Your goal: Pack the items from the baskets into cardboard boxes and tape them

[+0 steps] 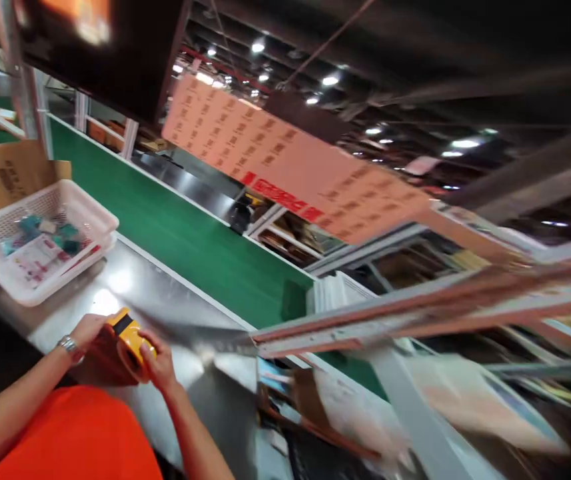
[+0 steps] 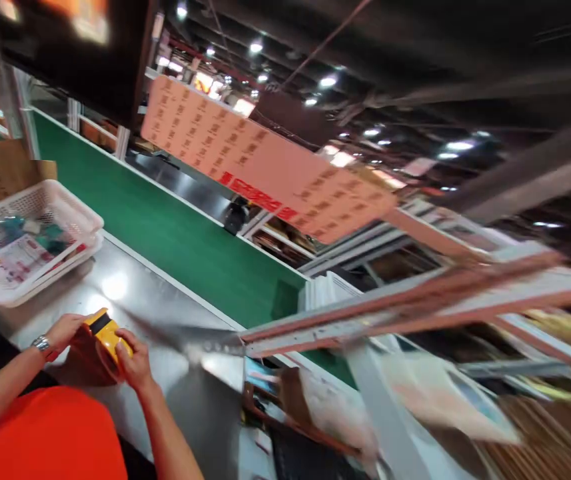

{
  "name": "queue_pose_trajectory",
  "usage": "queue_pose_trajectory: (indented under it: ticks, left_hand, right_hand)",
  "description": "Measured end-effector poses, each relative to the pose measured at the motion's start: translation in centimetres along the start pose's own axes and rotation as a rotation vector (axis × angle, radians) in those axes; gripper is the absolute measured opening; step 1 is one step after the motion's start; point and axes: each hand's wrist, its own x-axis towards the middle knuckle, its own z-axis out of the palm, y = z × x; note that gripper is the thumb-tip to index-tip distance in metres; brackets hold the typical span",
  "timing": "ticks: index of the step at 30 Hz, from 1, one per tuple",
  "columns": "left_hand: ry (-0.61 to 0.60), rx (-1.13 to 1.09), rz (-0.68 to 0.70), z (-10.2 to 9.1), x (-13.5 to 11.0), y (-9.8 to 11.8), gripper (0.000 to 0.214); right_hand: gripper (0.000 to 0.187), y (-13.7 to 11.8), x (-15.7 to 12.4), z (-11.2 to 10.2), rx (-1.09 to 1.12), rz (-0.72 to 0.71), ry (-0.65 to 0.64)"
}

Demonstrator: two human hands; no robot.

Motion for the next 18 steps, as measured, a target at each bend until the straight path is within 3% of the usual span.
queue_pose_trajectory:
  ticks: [5,9,13,18]
  left_hand:
    - [0.159,0.244,0.011,-0.9,0.9,-0.4,0.045]
    - [0.292,0.332,0.067,-4.0,2.2,-1.8,0.040]
    - [0.349,0.428,0.044,-6.7,3.5,-4.4,0.039]
    - [0.280,0.511,0.030,-4.9,4.0,-8.5,0.039]
  right_hand:
    - [0.064,-2.4,1.7,-0.7,0.000,0.059,-0.142]
    - [0.072,-5.7,2.2,-1.8,-0.075,0.186,-0.325]
    - [0.065,-7.9,1.9,-2.7,-0.252,0.349,-0.400]
    - [0.065,-8.8,2.5,-2.3,-0.271,0.392,-0.438]
